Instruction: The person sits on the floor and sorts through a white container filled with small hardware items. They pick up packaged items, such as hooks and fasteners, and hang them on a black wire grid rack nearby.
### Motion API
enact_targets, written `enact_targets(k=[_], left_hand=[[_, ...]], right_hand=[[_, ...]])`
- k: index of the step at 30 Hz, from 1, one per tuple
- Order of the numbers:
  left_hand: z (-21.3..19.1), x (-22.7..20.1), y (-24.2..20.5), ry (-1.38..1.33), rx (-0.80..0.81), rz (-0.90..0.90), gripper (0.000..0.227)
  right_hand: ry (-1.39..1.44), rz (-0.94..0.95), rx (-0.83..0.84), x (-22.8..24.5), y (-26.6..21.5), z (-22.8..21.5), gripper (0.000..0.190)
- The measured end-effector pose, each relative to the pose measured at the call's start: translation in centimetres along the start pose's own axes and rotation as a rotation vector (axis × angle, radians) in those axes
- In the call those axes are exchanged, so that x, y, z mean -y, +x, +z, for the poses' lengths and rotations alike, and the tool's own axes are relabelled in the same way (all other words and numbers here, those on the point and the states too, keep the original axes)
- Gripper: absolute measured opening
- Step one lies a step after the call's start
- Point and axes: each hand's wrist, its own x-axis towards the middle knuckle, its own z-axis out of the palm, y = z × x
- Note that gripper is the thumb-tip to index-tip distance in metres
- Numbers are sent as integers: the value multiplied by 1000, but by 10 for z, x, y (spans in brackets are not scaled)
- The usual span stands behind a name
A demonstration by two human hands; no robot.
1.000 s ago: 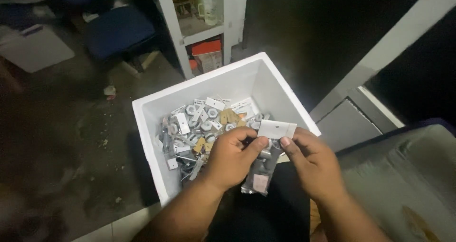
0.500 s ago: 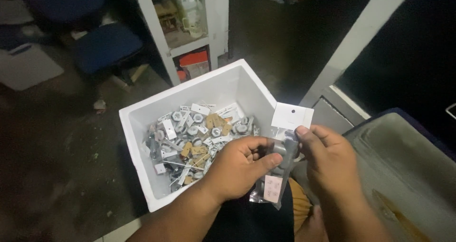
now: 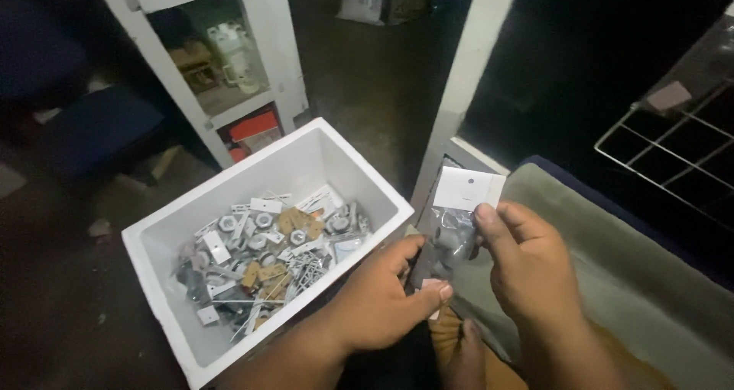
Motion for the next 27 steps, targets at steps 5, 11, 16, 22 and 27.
enact_targets(k=[5,11,16,22,27], left_hand=[[12,-17,2,-101,92,-112,71],[31,-4,7,-154,-82,-120,50],[45,29,21,-93,-242,523,29],[45,-2,29,37,-171,511,32],[46,-42,42,3,-140,408,40]], right_hand=[[27,107,64,8,-5,-23,46],[77,23,-62,-7,2,-40,33],[230,-36,-76,-20,7,-49,31],[117,32,-104,-12,3,-70,36],[202,-175,-119,-18,3,-85,35]])
